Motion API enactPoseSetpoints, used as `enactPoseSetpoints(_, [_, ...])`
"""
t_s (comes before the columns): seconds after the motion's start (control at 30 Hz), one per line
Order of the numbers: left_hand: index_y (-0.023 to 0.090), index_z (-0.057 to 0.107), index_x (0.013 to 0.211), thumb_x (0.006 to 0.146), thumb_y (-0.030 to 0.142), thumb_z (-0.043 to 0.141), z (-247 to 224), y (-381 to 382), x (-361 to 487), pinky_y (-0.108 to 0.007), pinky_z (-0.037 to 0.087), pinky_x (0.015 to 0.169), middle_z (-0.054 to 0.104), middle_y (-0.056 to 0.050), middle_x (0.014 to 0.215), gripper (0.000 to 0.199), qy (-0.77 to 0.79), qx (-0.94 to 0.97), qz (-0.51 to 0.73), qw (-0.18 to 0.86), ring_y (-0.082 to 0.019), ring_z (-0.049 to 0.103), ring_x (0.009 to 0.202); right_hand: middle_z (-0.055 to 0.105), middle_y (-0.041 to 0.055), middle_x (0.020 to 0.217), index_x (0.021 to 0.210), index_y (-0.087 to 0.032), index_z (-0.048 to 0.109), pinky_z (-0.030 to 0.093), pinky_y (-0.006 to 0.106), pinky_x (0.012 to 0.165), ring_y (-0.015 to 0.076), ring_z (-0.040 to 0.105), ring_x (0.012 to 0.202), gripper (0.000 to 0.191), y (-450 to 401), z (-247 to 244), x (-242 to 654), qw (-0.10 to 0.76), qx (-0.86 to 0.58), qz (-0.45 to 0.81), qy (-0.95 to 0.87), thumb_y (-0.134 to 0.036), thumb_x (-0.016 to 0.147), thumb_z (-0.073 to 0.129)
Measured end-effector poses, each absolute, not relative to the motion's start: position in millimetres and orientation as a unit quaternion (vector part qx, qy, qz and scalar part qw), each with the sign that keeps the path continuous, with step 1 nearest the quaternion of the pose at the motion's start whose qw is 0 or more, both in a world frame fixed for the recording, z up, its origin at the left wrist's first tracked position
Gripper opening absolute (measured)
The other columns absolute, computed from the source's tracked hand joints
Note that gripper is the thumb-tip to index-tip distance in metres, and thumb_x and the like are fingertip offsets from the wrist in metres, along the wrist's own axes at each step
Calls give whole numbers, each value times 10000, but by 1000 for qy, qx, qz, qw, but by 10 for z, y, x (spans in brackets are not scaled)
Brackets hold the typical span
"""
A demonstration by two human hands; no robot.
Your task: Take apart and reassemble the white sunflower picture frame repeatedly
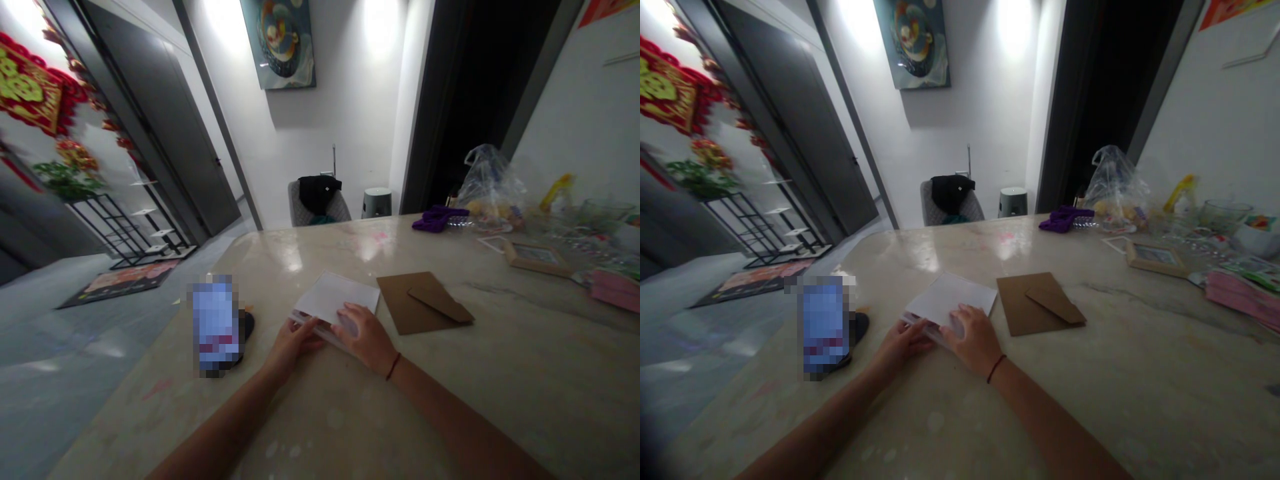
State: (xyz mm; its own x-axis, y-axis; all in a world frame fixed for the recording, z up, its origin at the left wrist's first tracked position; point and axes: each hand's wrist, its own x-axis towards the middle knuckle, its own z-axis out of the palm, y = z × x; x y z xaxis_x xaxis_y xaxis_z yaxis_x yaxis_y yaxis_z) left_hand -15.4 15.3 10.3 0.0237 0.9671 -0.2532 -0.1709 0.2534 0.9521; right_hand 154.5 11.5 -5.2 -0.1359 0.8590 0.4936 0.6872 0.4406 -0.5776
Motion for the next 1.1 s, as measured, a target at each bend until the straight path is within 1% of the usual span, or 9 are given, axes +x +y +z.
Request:
enactPoseSetpoints(0.27, [165,486,1066,723,245,645,12,137,-119,-301,539,706,650,-90,958,386,535,416,495,544,-169,651,794,692,50,830,921,-209,614,474,243,639,158,648,739,294,142,16,1614,290,-554,35,-780,-245,915,323])
enactPoseSetpoints(0.43, [159,492,1127,670,226,655,-73,157,-165,-400,349,1006,487,-137,1261,490,603,533,503,314,-246,454,1188,689,69,821,955,-200,590,476,252,641,177,648,772,240,177,-16,1650,244,-549,15,-799,-188,893,358])
enactPoseSetpoints(0.53, [176,543,1052,670,260,640,-20,132,-174,-386,361,984,529,-110,1202,402,610,566,508,223,-236,463,1165,691,76,870,1016,-199,588,491,266,679,179,648,803,248,179,-38,1659,238,-534,19,-811,-161,877,386])
enactPoseSetpoints(0.63, [167,602,832,729,413,571,79,85,-141,-285,493,677,642,-54,810,269,600,552,488,312,-180,614,760,686,89,931,1069,-182,581,506,286,706,187,647,830,279,175,-45,1675,243,-520,9,-819,-135,868,393])
enactPoseSetpoints(0.7, [146,608,748,749,529,501,143,59,-107,-214,426,438,603,-22,604,398,580,518,445,443,-125,554,486,674,97,999,1117,-169,563,513,295,723,190,645,858,313,168,-32,1692,258,-513,-9,-819,-112,866,385])
enactPoseSetpoints(0.77, [129,621,849,760,592,441,191,45,-74,-190,341,323,625,-36,612,505,551,467,399,564,-103,510,380,645,111,1084,1149,-160,550,514,299,754,190,635,908,340,150,-8,1702,281,-497,-35,-821,-94,866,372])
enactPoseSetpoints(0.9, [146,569,1039,780,555,460,194,56,-41,-225,450,381,678,-114,919,496,475,389,389,687,-174,655,596,612,126,1146,1128,-149,575,489,332,844,209,593,1014,323,79,33,1645,309,-430,-69,-846,-109,865,393])
enactPoseSetpoints(1.0, [95,609,818,755,458,562,132,74,-60,-281,529,560,682,-114,741,372,477,361,447,665,-203,665,658,652,90,1076,1057,-173,615,487,310,851,181,603,985,263,18,49,1546,323,-366,-16,-873,-166,862,439])
enactPoseSetpoints(1.1, [86,612,712,684,361,658,106,75,-92,-289,522,585,642,-69,560,280,514,368,486,604,-191,636,557,657,64,1060,1011,-193,629,469,297,886,158,596,984,225,1,77,1502,376,-332,67,-862,-255,817,535])
